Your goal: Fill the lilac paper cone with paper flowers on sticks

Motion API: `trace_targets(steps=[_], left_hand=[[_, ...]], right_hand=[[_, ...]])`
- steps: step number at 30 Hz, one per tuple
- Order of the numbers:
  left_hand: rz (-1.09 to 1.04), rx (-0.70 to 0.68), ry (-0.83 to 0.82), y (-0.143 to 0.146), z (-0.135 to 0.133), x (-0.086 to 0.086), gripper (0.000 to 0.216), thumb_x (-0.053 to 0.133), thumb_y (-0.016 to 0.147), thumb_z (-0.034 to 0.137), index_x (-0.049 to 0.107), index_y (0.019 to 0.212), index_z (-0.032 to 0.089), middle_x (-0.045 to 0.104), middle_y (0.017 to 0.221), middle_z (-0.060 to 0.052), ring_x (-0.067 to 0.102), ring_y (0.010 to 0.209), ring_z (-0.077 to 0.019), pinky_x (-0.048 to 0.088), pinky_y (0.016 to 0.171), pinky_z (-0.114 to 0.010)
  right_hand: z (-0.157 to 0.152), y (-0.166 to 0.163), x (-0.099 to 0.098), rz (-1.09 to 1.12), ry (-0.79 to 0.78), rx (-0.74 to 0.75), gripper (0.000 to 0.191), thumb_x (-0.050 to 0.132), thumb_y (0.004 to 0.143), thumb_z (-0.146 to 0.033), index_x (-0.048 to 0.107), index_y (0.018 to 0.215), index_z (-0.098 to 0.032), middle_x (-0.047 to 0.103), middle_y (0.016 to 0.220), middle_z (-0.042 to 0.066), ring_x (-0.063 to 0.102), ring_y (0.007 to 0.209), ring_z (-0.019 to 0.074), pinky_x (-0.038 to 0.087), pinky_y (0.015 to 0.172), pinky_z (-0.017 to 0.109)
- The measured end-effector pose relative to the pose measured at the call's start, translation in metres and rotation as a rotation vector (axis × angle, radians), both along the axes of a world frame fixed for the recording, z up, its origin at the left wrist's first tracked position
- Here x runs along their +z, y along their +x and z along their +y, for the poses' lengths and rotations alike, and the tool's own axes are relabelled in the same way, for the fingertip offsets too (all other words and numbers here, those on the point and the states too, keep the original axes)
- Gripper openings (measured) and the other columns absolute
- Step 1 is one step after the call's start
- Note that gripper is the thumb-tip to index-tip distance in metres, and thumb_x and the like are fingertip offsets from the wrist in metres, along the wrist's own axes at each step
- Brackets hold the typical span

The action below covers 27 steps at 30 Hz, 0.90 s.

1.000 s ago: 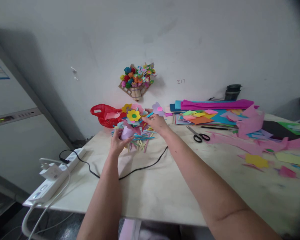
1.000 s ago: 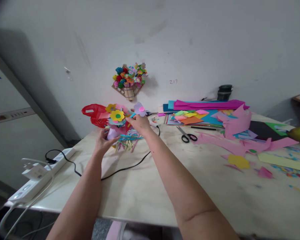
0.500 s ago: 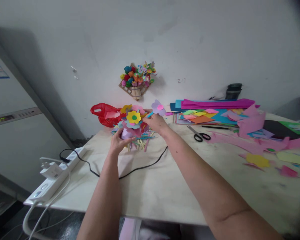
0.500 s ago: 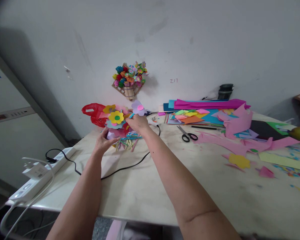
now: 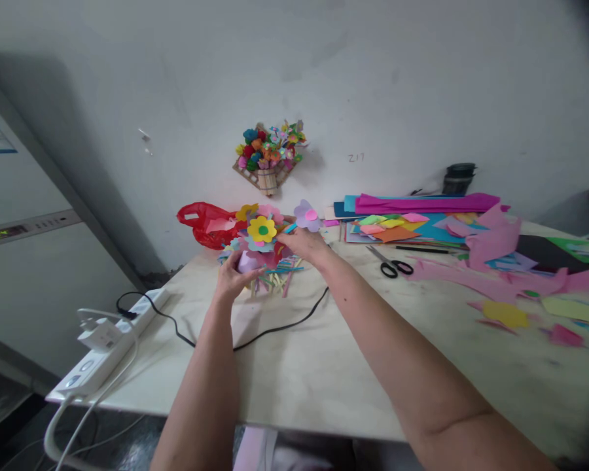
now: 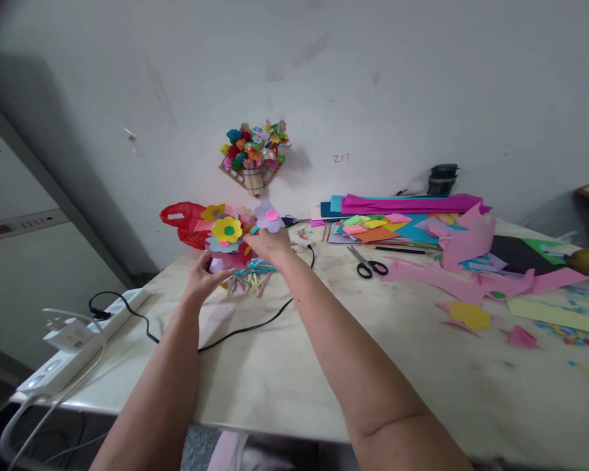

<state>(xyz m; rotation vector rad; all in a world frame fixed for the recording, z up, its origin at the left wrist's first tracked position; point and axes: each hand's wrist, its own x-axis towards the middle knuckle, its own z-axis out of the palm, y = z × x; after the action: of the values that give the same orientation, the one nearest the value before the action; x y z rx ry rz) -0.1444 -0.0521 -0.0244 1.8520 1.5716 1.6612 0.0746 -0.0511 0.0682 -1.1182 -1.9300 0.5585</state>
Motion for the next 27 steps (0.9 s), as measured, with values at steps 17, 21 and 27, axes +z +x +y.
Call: trace_targets(steps=[17,21,27], left_hand=[[-0.004,-0.076,0.025,0.0045,-0.0037,0.0047,0.057,0.083,0.051,0.042,0.062,0.097,0.015,0.065,0.089,-0.006,0.060,0.083,-0.0212,0.049,0.076,-0.031],[-0.023,-0.083,0.022,0.0080,-0.0055,0.0061,0.056,0.083,0.051,0.042,0.061,0.095,0.015,0.064,0.088,-0.006,0.060,0.080,-0.0197,0.049,0.073,-0.030],[-0.037,-0.093,0.032,0.0057,-0.0027,0.0032,0.057,0.083,0.051,0.043,0.061,0.096,0.015,0.064,0.088,-0.005,0.060,0.082,-0.0200,0.049,0.074,-0.030]], right_hand=[[0.0045,-0.0010,0.0002,0.008,0.025,-0.094,0.029,0.051,0.077,-0.024,0.070,0.099,-0.020,0.072,0.089,0.006,0.064,0.092,0.0218,0.046,0.078,0.028],[0.0024,-0.0042,0.0004,-0.057,0.021,-0.129,0.028,0.049,0.080,-0.030,0.071,0.091,-0.016,0.071,0.080,0.008,0.064,0.088,0.0231,0.045,0.076,0.029],[-0.0007,-0.0061,-0.0002,-0.074,0.018,-0.070,0.025,0.053,0.077,-0.030,0.071,0.089,-0.017,0.071,0.076,0.006,0.064,0.085,0.0216,0.046,0.074,0.028]])
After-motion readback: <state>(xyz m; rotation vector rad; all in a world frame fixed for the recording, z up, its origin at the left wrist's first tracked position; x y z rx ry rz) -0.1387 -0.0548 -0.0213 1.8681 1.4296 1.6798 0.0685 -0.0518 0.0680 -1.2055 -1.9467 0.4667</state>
